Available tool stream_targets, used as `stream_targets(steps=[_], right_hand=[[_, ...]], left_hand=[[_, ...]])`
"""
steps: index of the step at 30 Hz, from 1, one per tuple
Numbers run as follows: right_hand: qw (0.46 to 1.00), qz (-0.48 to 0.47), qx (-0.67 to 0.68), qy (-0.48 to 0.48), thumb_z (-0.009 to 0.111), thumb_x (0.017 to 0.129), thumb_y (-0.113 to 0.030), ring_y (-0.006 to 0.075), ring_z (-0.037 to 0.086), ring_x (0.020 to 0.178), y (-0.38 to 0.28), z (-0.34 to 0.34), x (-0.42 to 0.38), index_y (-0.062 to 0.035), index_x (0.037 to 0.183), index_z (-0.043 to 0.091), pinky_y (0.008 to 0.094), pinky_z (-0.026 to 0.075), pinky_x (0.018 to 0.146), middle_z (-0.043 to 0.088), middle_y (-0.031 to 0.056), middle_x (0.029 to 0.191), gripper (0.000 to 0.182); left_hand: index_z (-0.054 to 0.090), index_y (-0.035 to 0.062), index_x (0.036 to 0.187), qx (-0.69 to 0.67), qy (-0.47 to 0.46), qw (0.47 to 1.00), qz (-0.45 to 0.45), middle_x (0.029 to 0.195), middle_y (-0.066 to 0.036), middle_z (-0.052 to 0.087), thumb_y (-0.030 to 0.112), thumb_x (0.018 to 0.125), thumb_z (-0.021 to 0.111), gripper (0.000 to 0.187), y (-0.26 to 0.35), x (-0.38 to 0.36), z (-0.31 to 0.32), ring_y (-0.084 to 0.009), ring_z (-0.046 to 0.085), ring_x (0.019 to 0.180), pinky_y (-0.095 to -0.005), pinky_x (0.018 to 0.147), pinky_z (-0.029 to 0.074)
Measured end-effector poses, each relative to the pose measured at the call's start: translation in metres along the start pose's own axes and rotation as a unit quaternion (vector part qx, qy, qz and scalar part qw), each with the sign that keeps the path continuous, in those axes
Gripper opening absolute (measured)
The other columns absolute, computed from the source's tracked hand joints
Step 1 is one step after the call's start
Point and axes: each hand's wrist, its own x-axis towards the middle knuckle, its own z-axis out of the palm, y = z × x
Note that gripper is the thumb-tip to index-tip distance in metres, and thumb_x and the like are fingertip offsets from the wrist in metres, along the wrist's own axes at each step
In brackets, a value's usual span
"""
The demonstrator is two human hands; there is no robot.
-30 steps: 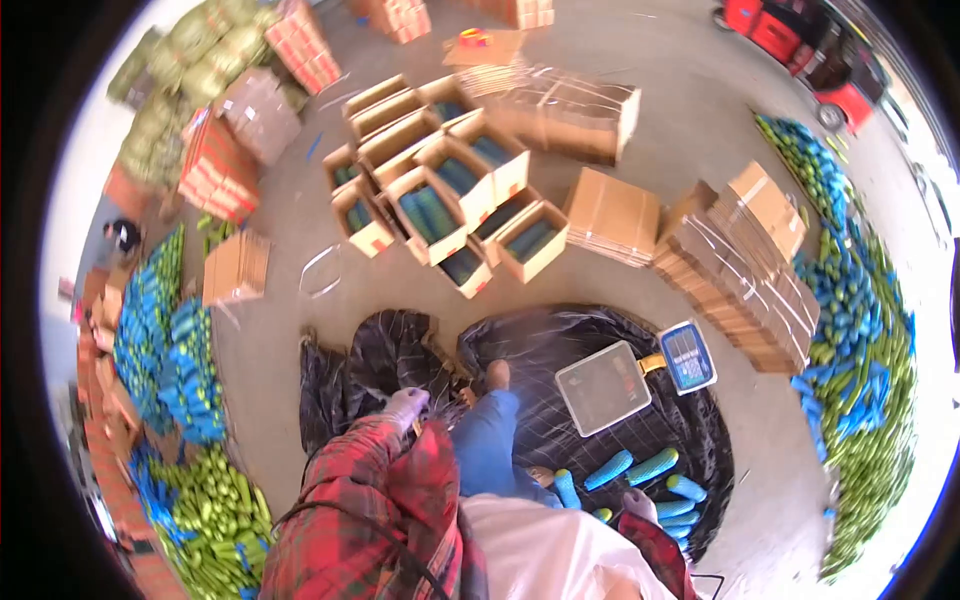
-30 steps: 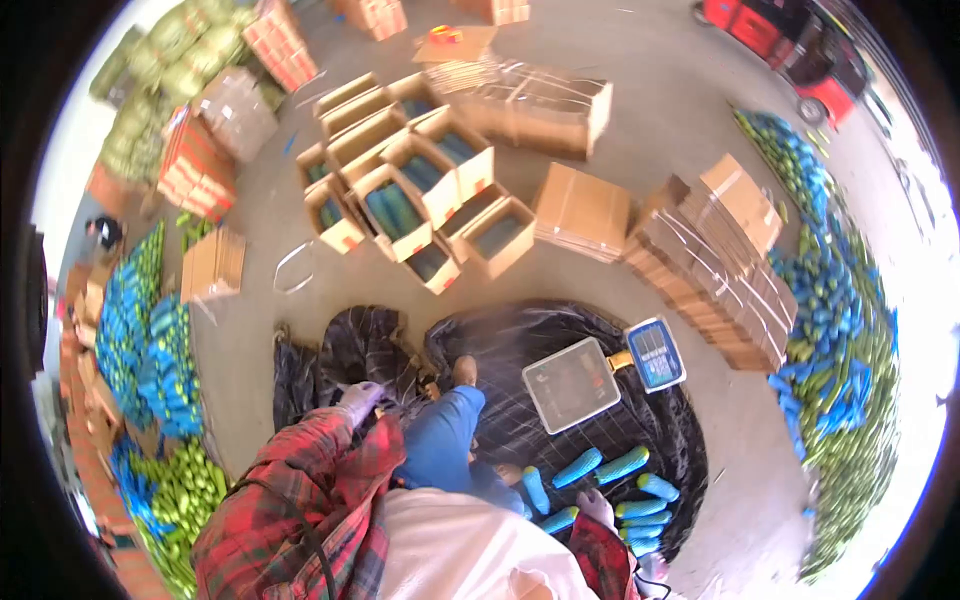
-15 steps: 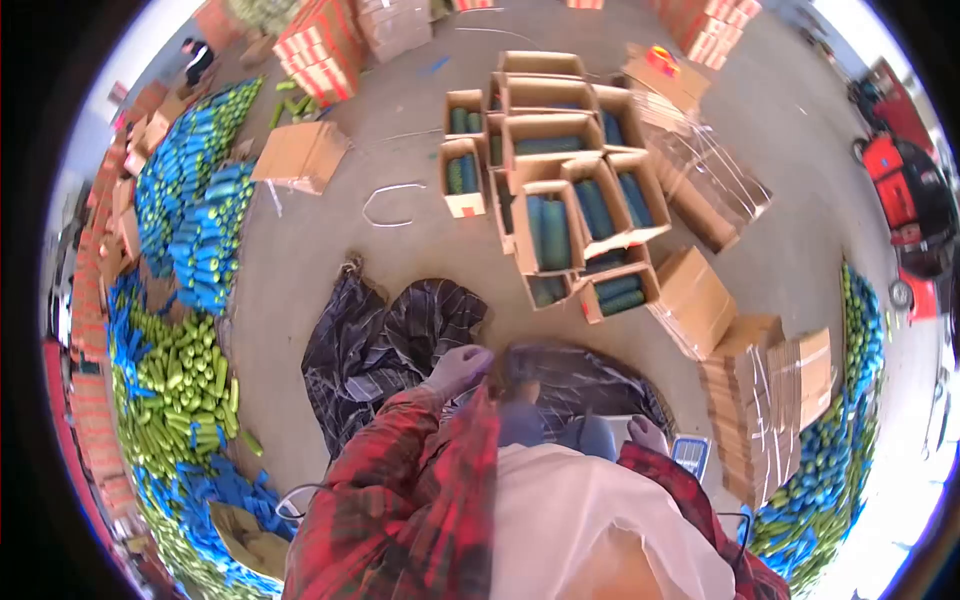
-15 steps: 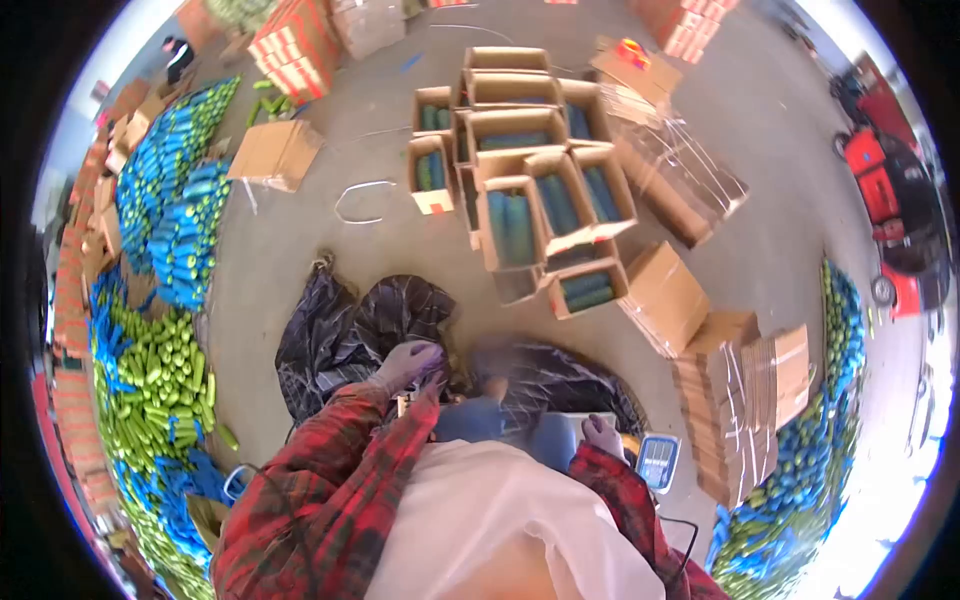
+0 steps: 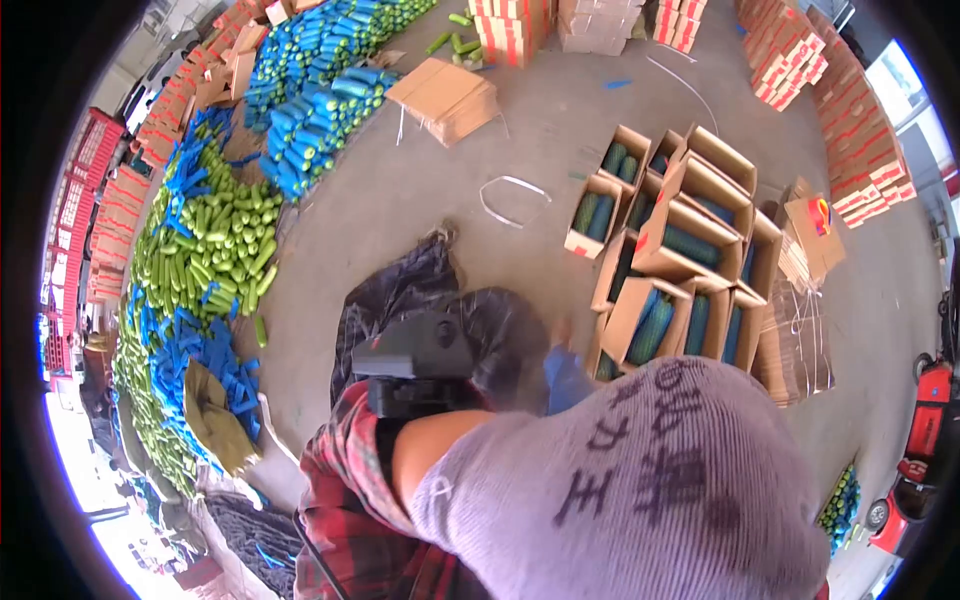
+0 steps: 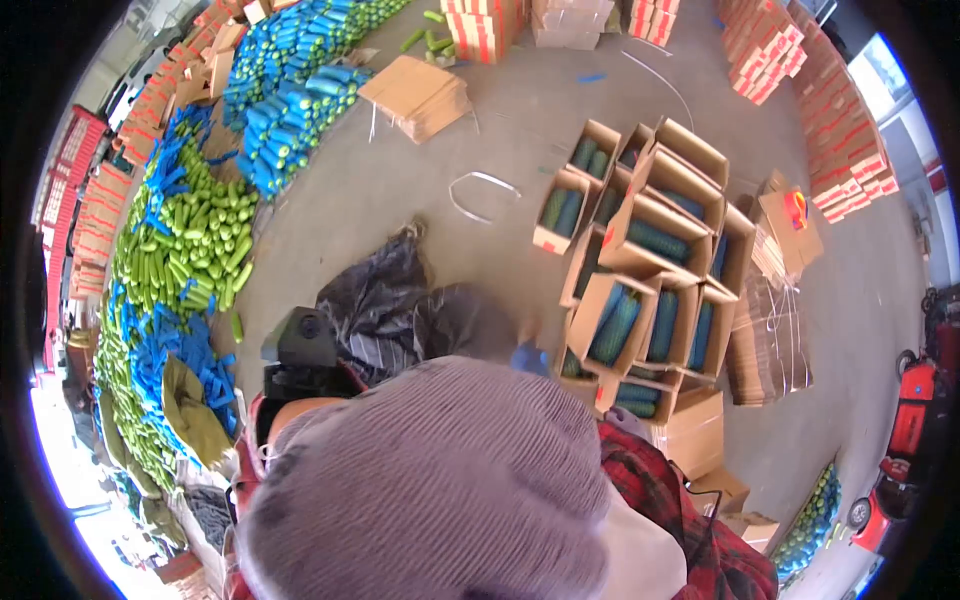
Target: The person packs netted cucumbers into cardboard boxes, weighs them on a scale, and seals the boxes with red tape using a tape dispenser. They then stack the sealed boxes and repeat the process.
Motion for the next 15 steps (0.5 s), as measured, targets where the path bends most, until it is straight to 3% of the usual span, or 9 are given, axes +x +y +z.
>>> stream_targets(steps=[8, 13, 15], right_hand=[[1.000, -0.005, 0.017, -0.010, 0.051, 0.090, -0.047, 0.0309, 0.065, 0.104, -0.097, -0.062, 0.097, -0.0076, 0.116, 0.065, 0.0391, 0.048, 0.092, 0.068, 0.0178, 0.107, 0.049], [0.998, -0.004, -0.047, -0.039, 0.051, 0.089, -0.050, 0.0329, 0.063, 0.108, -0.181, -0.156, 0.144, -0.0111, 0.117, 0.065, 0.0405, 0.047, 0.095, 0.067, 0.0182, 0.112, 0.050], [0.994, 0.007, -0.098, -0.047, 0.052, 0.087, -0.051, 0.0335, 0.062, 0.112, -0.194, -0.175, 0.192, -0.0138, 0.122, 0.063, 0.0405, 0.047, 0.097, 0.067, 0.0182, 0.116, 0.052]], left_hand=[[0.066, 0.0031, 0.072, -0.020, -0.012, 0.998, -0.056, 0.062, -0.009, 0.059, 0.018, 0.084, 0.069, 0.020, -0.038, 0.069, -0.177, -0.0284, 0.054, 0.053, -0.0362, 0.051, 0.040], [0.066, 0.0022, 0.072, 0.025, 0.029, 0.998, -0.053, 0.062, -0.009, 0.060, 0.019, 0.084, 0.068, 0.021, -0.024, 0.084, -0.263, -0.0277, 0.056, 0.053, -0.0355, 0.052, 0.041], [0.066, 0.0019, 0.072, 0.078, 0.087, 0.990, -0.075, 0.063, -0.009, 0.061, 0.019, 0.084, 0.068, 0.022, -0.013, 0.070, -0.302, -0.0275, 0.057, 0.054, -0.0353, 0.053, 0.042]])
